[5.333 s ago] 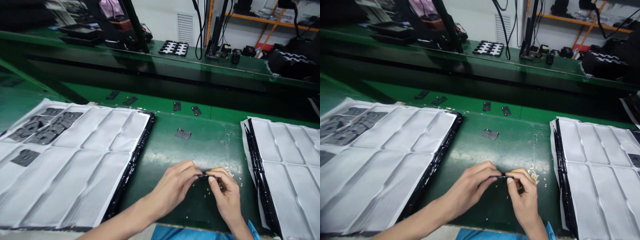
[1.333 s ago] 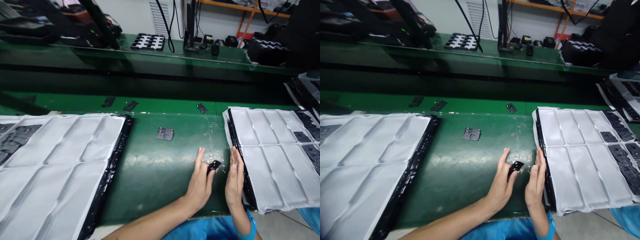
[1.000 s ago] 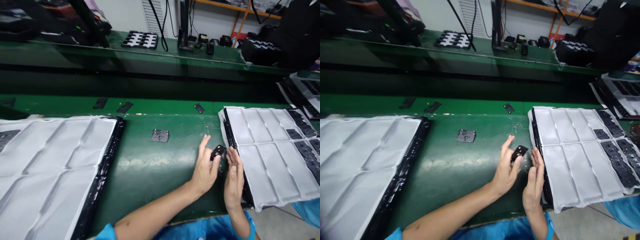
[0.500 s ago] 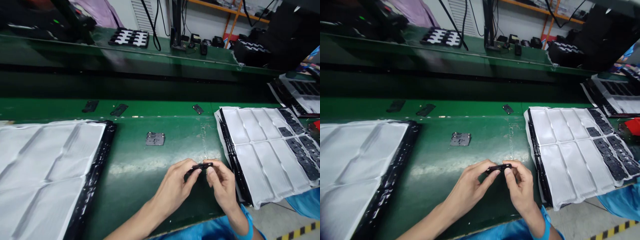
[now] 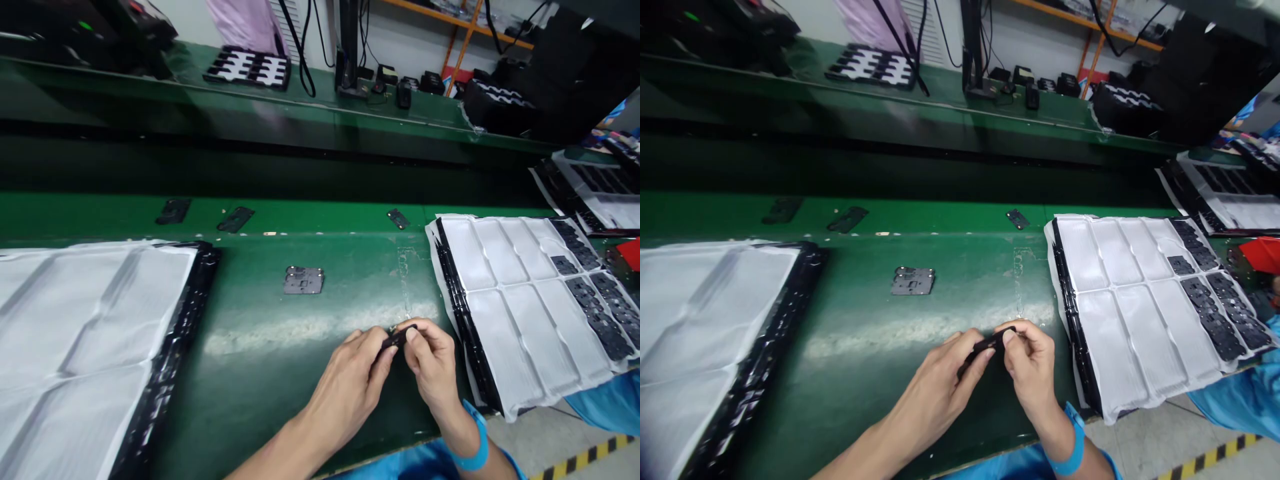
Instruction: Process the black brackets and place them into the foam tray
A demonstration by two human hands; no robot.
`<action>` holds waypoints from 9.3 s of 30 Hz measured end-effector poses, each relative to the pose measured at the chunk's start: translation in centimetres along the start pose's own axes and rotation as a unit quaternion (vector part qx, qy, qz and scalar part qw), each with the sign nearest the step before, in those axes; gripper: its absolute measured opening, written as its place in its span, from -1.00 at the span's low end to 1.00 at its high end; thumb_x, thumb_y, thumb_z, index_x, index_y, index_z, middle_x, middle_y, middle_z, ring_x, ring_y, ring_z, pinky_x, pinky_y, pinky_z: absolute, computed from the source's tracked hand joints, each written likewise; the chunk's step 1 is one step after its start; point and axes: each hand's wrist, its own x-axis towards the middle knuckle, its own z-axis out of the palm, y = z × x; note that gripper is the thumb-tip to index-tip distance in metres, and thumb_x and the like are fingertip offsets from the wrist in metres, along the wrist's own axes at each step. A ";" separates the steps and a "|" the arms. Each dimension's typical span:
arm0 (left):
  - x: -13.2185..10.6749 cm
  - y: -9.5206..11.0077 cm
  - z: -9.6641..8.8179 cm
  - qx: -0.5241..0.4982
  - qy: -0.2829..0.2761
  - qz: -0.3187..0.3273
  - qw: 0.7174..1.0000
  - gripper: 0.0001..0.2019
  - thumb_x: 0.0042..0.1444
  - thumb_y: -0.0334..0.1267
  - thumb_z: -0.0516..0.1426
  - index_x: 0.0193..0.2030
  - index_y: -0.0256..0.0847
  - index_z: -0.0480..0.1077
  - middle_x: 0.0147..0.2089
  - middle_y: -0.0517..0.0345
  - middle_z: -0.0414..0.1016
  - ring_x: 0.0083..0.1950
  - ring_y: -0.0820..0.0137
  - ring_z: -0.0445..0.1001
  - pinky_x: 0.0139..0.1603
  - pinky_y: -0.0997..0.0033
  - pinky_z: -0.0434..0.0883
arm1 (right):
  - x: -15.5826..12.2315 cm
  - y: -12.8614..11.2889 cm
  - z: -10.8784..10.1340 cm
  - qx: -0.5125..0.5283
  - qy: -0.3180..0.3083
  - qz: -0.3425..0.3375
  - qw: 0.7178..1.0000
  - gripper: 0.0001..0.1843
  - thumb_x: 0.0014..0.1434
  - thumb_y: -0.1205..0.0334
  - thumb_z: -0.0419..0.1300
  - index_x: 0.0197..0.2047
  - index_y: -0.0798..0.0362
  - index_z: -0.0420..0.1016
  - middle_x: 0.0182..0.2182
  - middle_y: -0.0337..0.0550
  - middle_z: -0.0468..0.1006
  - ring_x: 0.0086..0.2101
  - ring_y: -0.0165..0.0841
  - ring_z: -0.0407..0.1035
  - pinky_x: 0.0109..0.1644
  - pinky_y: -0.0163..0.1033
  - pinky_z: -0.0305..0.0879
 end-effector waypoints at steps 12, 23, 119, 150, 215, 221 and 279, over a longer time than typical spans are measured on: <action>-0.4 0.1 -0.6 -0.071 -0.041 -0.050 0.995 -0.76 0.43 -0.23 -0.02 -0.33 -0.07 0.11 -0.50 0.36 0.23 -0.53 0.40 0.22 -0.47 0.42 0.12 | 0.0 -0.6 0.1 -0.017 -0.002 0.013 1.000 -0.62 0.30 -0.04 0.24 -0.34 0.10 0.62 -0.73 -0.44 0.12 -0.70 -0.51 -0.06 -0.63 -0.35 -0.10; 0.4 -0.3 -1.0 -0.081 -0.080 -0.069 0.991 -0.75 0.42 -0.18 -0.03 -0.34 -0.05 0.07 -0.51 0.37 0.20 -0.52 0.39 0.21 -0.46 0.43 0.11 | 0.0 -0.8 -1.0 -0.028 -0.052 -0.009 0.998 -0.74 0.30 0.09 0.24 -0.23 0.10 0.65 -0.75 -0.45 0.21 -0.73 -0.49 0.06 -0.61 -0.35 0.04; 0.2 -1.4 -0.5 -0.146 -0.042 -0.037 0.988 -0.70 0.52 -0.18 -0.20 -0.23 -0.08 0.22 -0.31 0.21 0.35 -0.33 0.32 0.32 -0.23 0.33 0.24 | 0.9 -1.0 0.2 -0.034 -0.056 -0.065 0.996 -0.64 0.46 0.01 0.14 -0.21 0.09 0.60 -0.39 -0.22 0.44 -0.57 -0.48 0.20 -0.48 -0.30 0.17; 0.4 -0.6 -2.2 -0.211 -0.053 -0.095 0.972 -0.75 0.42 -0.20 -0.12 -0.21 -0.13 0.31 -0.28 0.17 0.43 -0.26 0.31 0.37 -0.18 0.35 0.31 | 0.2 -2.7 -1.7 -0.141 -0.138 -0.014 0.980 -0.58 0.36 0.26 0.12 0.24 -0.01 0.53 -0.27 -0.17 0.53 -0.31 -0.29 0.43 -0.21 -0.23 0.38; -1.0 -0.5 -0.8 -0.323 -0.039 -0.136 0.936 -0.59 0.49 0.06 -0.12 -0.31 -0.12 0.24 -0.36 0.24 0.30 -0.36 0.37 0.24 -0.31 0.44 0.29 | -0.2 -1.6 0.7 -0.057 -0.025 -0.041 0.997 -0.73 0.39 0.08 0.21 -0.17 0.09 0.64 -0.63 -0.39 0.31 -0.64 -0.50 0.20 -0.54 -0.40 0.17; -1.4 -0.8 -0.9 -0.252 -0.044 -0.130 0.958 -0.60 0.49 0.05 -0.16 -0.31 -0.10 0.21 -0.42 0.26 0.25 -0.38 0.34 0.24 -0.32 0.40 0.28 | -0.1 -1.5 1.3 -0.029 -0.005 -0.021 0.999 -0.64 0.35 -0.03 0.25 -0.26 0.11 0.63 -0.66 -0.41 0.26 -0.68 -0.53 0.12 -0.59 -0.41 0.11; 4.7 -13.5 -13.9 0.065 0.038 -0.265 0.961 -0.70 -0.14 -0.22 0.40 -0.37 -0.10 0.35 -0.53 0.33 0.50 -0.43 0.29 0.53 -0.38 0.40 0.33 | -0.4 1.4 0.4 -0.278 -0.158 -0.182 0.930 -0.70 0.44 0.41 0.06 0.02 -0.03 0.59 -0.16 -0.06 0.70 -0.14 -0.20 0.64 -0.03 -0.17 0.54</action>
